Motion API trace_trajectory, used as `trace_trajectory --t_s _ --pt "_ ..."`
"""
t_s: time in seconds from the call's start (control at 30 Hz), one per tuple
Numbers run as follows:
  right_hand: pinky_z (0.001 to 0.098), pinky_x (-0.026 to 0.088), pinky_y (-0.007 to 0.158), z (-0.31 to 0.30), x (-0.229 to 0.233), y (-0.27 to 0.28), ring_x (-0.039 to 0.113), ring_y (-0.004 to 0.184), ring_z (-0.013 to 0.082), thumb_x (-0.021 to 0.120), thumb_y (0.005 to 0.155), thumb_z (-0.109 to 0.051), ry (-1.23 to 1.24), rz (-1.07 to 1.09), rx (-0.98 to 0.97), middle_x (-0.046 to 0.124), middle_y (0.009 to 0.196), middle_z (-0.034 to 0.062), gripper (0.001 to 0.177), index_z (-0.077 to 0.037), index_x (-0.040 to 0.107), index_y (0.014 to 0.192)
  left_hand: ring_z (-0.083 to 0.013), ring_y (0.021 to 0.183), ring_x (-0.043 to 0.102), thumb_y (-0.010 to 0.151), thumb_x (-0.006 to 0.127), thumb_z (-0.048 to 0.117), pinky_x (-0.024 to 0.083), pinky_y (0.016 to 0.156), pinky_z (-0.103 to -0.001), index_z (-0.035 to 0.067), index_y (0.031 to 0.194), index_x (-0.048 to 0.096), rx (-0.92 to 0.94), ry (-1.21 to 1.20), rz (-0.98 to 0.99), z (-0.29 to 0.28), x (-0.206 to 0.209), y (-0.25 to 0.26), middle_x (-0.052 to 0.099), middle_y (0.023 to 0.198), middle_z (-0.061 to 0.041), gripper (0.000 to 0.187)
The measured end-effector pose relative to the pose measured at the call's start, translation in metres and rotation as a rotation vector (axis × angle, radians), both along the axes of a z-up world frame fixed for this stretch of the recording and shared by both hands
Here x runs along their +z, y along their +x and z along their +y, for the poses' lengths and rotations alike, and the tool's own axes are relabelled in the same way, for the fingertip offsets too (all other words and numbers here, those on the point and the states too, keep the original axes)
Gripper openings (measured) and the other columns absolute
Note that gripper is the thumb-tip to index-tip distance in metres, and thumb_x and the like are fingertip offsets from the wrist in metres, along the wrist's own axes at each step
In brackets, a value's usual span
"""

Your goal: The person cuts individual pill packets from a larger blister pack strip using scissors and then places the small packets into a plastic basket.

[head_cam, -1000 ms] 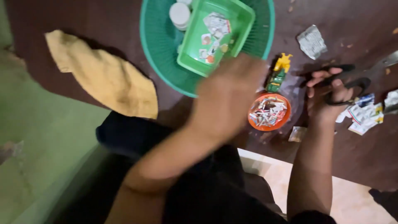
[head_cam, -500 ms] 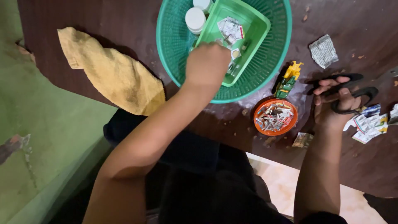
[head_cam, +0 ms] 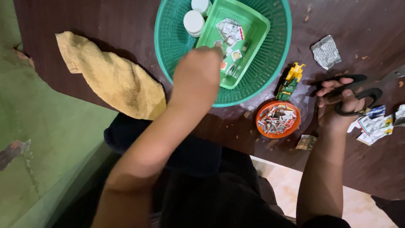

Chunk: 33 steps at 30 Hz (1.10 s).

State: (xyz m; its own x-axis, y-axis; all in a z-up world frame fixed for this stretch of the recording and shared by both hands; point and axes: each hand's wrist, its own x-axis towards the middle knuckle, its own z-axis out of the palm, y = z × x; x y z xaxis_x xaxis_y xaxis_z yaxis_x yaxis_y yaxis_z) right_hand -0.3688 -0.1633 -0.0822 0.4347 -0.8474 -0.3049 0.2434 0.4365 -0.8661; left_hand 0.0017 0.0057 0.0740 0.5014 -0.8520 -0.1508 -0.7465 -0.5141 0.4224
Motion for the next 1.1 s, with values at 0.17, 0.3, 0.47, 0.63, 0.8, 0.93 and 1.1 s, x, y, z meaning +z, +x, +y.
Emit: trace_trajectory --t_s 0.17,0.3,0.47,0.63,0.8,0.93,1.1 --pt "0.0306 0.049 0.059 -0.002 -0.004 -0.004 0.069 0.085 0.0283 0.058 0.108 -0.019 0.004 -0.01 0.015 0.069 0.112 0.0264 0.026 -0.001 0.052 0.125 -0.0174 0.078 0.076 0.094 0.073 0.005 0.06 0.07 -0.028 0.001 0.105 0.077 0.181 -0.299 0.709 0.011 0.041 0.013 0.079 0.09 -0.012 0.012" --pt "0.0312 0.048 0.058 -0.003 -0.007 -0.005 0.069 0.085 0.0287 0.059 0.109 -0.02 -0.026 0.004 0.013 0.068 0.112 0.0262 0.026 -0.001 0.052 0.125 -0.0057 0.093 0.077 0.099 0.072 0.002 0.062 0.081 -0.022 0.0 0.117 0.075 0.196 -0.444 1.14 0.024 0.037 0.013 0.081 0.102 -0.009 0.018" --pt "0.0313 0.047 0.059 -0.004 -0.012 -0.009 0.068 0.085 0.0289 0.059 0.109 -0.021 -0.021 -0.012 0.018 0.067 0.11 0.0254 0.029 -0.001 0.052 0.129 -0.0162 0.07 0.07 0.093 0.074 0.003 0.055 0.062 -0.029 0.001 0.107 0.078 0.193 -0.321 0.658 0.014 0.048 0.011 0.079 0.086 -0.011 0.015" --pt "0.0315 0.047 0.059 -0.004 -0.012 -0.01 0.068 0.086 0.029 0.059 0.11 -0.02 -0.013 -0.02 0.014 0.065 0.109 0.0246 0.027 0.0 0.051 0.127 -0.0303 0.067 0.071 0.082 0.074 0.007 0.056 0.058 -0.04 0.001 0.088 0.075 0.058 -0.183 -0.091 0.009 -0.009 0.002 0.071 0.075 -0.015 0.008" --pt "0.032 0.048 0.059 -0.002 -0.01 -0.009 0.068 0.086 0.0293 0.06 0.108 -0.02 -0.009 0.0 -0.004 0.065 0.109 0.025 0.033 -0.001 0.051 0.132 -0.03 0.068 0.073 0.082 0.072 0.008 0.059 0.052 -0.039 0.006 0.073 0.073 -0.011 0.054 -0.251 -0.004 -0.058 -0.002 0.071 0.072 -0.014 0.009" --pt "0.0323 0.048 0.06 -0.003 -0.013 -0.012 0.069 0.088 0.0298 0.059 0.11 -0.02 -0.027 0.001 0.012 0.065 0.111 0.0252 0.028 -0.001 0.051 0.128 -0.0289 0.068 0.074 0.071 0.072 0.002 0.06 0.053 -0.037 0.008 0.072 0.074 -0.061 0.1 -0.256 -0.01 -0.067 -0.009 0.073 0.073 -0.014 0.006" --pt "0.0326 0.048 0.06 -0.001 -0.01 -0.01 0.069 0.088 0.0294 0.059 0.109 -0.02 -0.034 0.0 0.004 0.065 0.11 0.025 0.028 0.0 0.051 0.128 -0.0309 0.073 0.075 0.076 0.07 0.002 0.061 0.059 -0.039 0.007 0.075 0.075 -0.099 0.19 -0.153 -0.013 -0.068 -0.01 0.074 0.079 -0.015 0.007"
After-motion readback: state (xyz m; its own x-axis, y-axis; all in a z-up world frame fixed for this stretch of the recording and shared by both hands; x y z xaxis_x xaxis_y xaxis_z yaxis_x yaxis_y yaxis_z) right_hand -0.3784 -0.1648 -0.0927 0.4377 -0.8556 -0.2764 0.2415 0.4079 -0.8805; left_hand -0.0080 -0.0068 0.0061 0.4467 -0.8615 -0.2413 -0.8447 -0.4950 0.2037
